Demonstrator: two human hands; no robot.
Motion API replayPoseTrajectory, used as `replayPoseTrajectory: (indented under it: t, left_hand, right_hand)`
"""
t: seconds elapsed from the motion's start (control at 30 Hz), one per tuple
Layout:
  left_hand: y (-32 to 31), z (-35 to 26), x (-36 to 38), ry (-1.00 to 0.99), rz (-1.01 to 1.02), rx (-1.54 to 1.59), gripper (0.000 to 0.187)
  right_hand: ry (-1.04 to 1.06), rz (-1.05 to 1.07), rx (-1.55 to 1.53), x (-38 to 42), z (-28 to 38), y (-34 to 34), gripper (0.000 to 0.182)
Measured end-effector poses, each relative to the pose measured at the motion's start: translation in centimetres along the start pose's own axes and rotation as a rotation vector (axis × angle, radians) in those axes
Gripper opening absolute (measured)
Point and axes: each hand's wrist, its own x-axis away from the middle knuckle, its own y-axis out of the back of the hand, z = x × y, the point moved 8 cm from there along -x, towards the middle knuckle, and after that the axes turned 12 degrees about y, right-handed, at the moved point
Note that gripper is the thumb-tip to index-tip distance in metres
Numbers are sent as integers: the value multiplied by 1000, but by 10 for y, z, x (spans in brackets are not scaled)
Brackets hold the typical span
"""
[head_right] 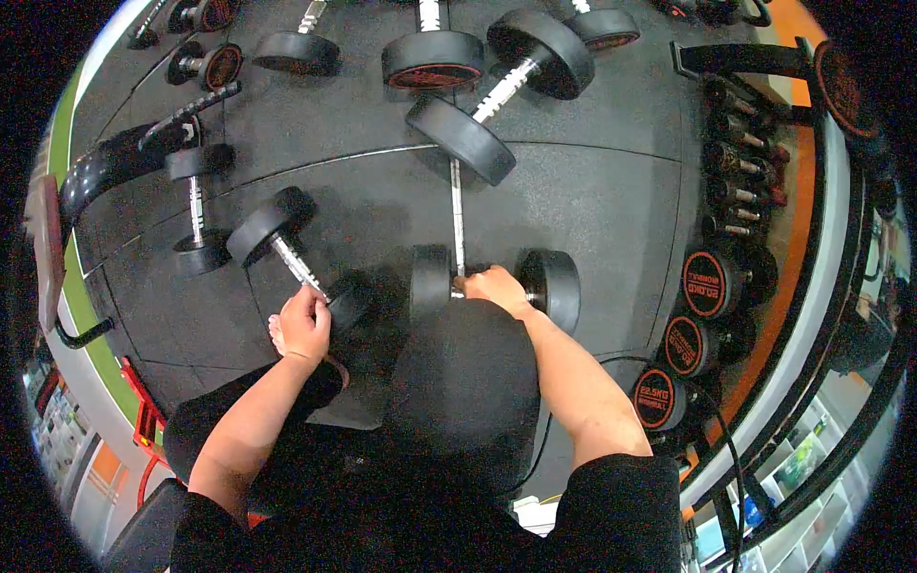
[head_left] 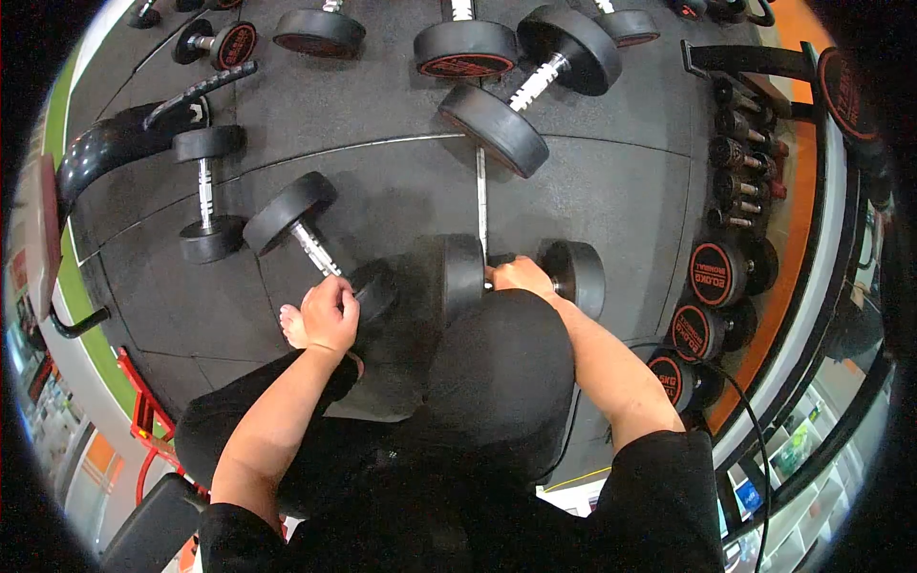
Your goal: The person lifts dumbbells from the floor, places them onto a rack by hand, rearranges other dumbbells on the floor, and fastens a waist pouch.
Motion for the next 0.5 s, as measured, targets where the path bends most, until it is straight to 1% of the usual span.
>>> replayPoseTrajectory:
  t: [0.37, 0.43, 0.5]
  left_hand:
    - [1, -1, 1, -4, -21, -14, 4]
    - [2, -4, 1, -4, -19, -34, 4]
    - [4, -8, 0, 7, -12, -36, 4]
  right_hand:
    - [1, 35, 36, -1, -2, -4, 31]
    - [-47, 27, 9, 0, -4, -4, 30]
    - [-41, 26, 10, 0, -3, -3, 30]
